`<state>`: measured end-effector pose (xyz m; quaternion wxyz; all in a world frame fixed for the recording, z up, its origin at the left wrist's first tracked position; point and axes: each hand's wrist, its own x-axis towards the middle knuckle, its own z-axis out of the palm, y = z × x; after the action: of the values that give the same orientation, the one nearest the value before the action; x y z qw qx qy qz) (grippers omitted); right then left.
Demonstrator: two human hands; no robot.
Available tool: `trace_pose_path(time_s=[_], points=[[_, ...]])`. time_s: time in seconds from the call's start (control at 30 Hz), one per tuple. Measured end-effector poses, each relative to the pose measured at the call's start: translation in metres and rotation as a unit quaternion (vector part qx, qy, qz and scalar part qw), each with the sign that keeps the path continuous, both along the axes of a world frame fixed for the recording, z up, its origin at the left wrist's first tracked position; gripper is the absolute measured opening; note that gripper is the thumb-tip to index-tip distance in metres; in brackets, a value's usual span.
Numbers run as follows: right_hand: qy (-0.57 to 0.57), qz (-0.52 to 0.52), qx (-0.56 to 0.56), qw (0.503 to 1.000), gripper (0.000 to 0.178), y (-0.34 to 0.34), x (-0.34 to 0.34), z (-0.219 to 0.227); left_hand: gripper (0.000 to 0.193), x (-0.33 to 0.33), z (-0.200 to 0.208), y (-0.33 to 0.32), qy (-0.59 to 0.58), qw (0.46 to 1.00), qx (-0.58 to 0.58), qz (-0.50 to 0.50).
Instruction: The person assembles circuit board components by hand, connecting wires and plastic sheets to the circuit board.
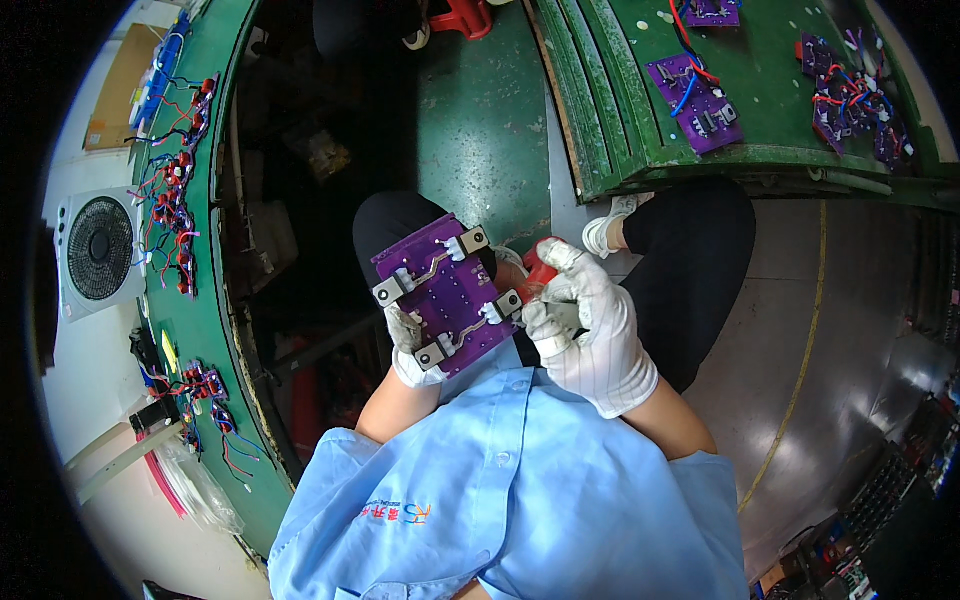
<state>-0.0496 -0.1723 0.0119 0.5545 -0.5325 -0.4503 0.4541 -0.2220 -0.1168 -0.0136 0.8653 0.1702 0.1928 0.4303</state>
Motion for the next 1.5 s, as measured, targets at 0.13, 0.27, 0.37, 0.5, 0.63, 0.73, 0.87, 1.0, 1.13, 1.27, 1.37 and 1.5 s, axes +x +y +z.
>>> trace_pose_path(time_s=[0.13,0.27,0.37,0.5,0.63,0.73,0.87,1.0,1.13,1.27,1.37,1.5], points=[[-0.083,-0.037,0.028,0.996,0.059,0.0,0.007,-0.014,0.079,-0.001,-0.001,0.002,-0.005,1.0,-0.014,-0.006],[-0.032,-0.03,-0.007,0.999,0.062,0.003,0.006,-0.01,0.079,-0.003,-0.007,0.004,-0.023,1.0,-0.015,-0.005],[0.097,-0.026,-0.063,0.993,0.057,0.006,-0.001,-0.008,0.09,-0.009,-0.01,0.004,0.043,0.996,0.063,-0.052],[-0.007,0.022,-0.094,0.995,0.039,0.009,0.0,-0.008,0.085,-0.015,-0.016,0.0,0.095,0.994,0.056,-0.01],[0.013,0.046,-0.152,0.987,0.033,0.014,-0.008,-0.003,0.081,-0.022,-0.019,0.003,0.171,0.979,0.11,-0.019],[0.04,0.052,-0.155,0.986,0.032,0.013,-0.011,-0.009,0.083,-0.024,-0.021,0.0,0.155,0.986,0.068,0.0],[0.189,0.05,-0.232,0.953,0.032,0.003,-0.016,-0.026,0.081,-0.027,-0.029,-0.004,0.208,0.974,0.092,0.025],[0.264,0.022,-0.338,0.903,0.031,-0.014,-0.022,-0.061,0.068,-0.026,-0.04,-0.006,0.228,0.966,0.079,0.089],[0.241,0.073,-0.368,0.895,0.033,-0.013,-0.022,-0.066,0.05,-0.026,-0.054,-0.002,0.254,0.959,0.006,0.126],[0.227,0.094,-0.354,0.902,0.027,0.002,-0.036,-0.052,0.048,-0.027,-0.028,0.01,0.286,0.929,0.131,0.196],[0.377,0.114,-0.372,0.84,0.021,0.0,-0.04,-0.056,0.028,-0.036,0.024,0.031,0.371,0.887,0.134,0.239],[0.241,0.081,-0.363,0.896,0.018,-0.002,-0.034,-0.053,0.033,-0.113,0.041,0.063,0.715,0.575,0.362,0.166]])
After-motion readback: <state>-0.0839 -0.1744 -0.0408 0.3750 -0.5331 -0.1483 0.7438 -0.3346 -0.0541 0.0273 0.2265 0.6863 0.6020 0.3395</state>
